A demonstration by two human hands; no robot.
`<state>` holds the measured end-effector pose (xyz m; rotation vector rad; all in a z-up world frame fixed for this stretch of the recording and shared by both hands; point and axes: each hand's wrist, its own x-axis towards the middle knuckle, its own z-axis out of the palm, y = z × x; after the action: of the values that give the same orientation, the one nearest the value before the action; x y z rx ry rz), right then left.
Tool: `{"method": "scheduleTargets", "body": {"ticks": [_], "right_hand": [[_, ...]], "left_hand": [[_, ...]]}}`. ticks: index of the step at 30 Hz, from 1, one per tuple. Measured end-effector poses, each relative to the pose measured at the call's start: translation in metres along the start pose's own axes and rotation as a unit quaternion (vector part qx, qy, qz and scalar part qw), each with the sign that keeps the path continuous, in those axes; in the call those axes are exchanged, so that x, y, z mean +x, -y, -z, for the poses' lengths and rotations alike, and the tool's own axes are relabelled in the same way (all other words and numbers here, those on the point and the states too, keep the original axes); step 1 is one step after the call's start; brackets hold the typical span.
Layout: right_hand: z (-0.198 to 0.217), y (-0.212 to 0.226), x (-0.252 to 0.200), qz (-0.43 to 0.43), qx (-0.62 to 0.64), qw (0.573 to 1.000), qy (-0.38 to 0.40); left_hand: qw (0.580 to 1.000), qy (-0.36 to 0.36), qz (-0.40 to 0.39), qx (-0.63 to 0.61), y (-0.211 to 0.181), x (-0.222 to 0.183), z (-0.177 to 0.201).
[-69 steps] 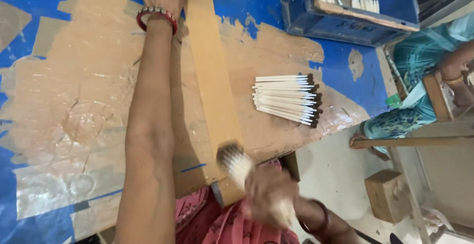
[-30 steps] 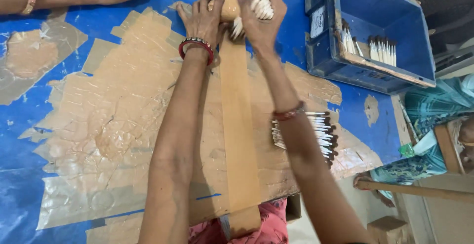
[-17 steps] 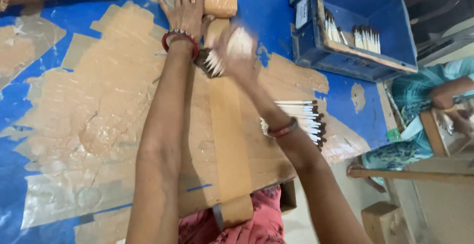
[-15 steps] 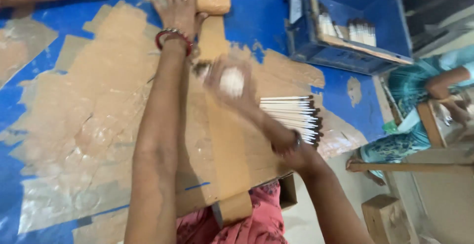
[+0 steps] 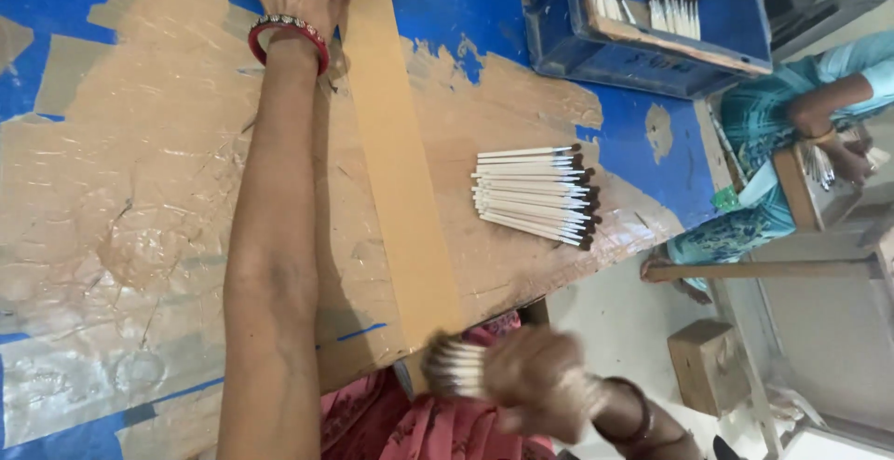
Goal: Wrapping small bundles of paintbrushes in brown paper and securing them with adhesive tape.
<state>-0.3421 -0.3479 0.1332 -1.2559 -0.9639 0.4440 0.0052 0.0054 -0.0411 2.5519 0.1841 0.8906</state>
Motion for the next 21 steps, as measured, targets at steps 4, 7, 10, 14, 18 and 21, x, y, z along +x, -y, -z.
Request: {"method": "scheduleTargets", "body": {"ticks": [4,7,10,14,18,21], "right_hand": [[0.029,-0.001,0.004,-0.018,-0.108,0.992,-0.062],[0.041,-0.024,0.024,-0.006,-0.168,0.984,-0.062],[0.091,-0.058,0.065,0.016,-0.24,0.967,-0.078],[0.143,-0.123,0.12,0.023,-0.329,0.94,-0.085],[0.147,-0.169,0.167,-0.014,-0.359,0.93,-0.08],[0.162,-0.155,0.231,0.028,-0.395,0.915,-0.077]], "left_hand": [[1.0,-0.006,0.017,0.007,0.001,0.003,-0.003],[0.996,-0.064,-0.033,0.057,-0.001,0.003,-0.002],[1.0,-0.009,-0.027,0.009,-0.008,0.006,0.022],[1.0,0.023,0.009,-0.01,-0.01,0.017,0.013],[0.999,0.034,0.012,-0.005,-0.012,0.004,0.019],[0.998,0.051,0.029,0.0,-0.01,0.011,0.006]]}}
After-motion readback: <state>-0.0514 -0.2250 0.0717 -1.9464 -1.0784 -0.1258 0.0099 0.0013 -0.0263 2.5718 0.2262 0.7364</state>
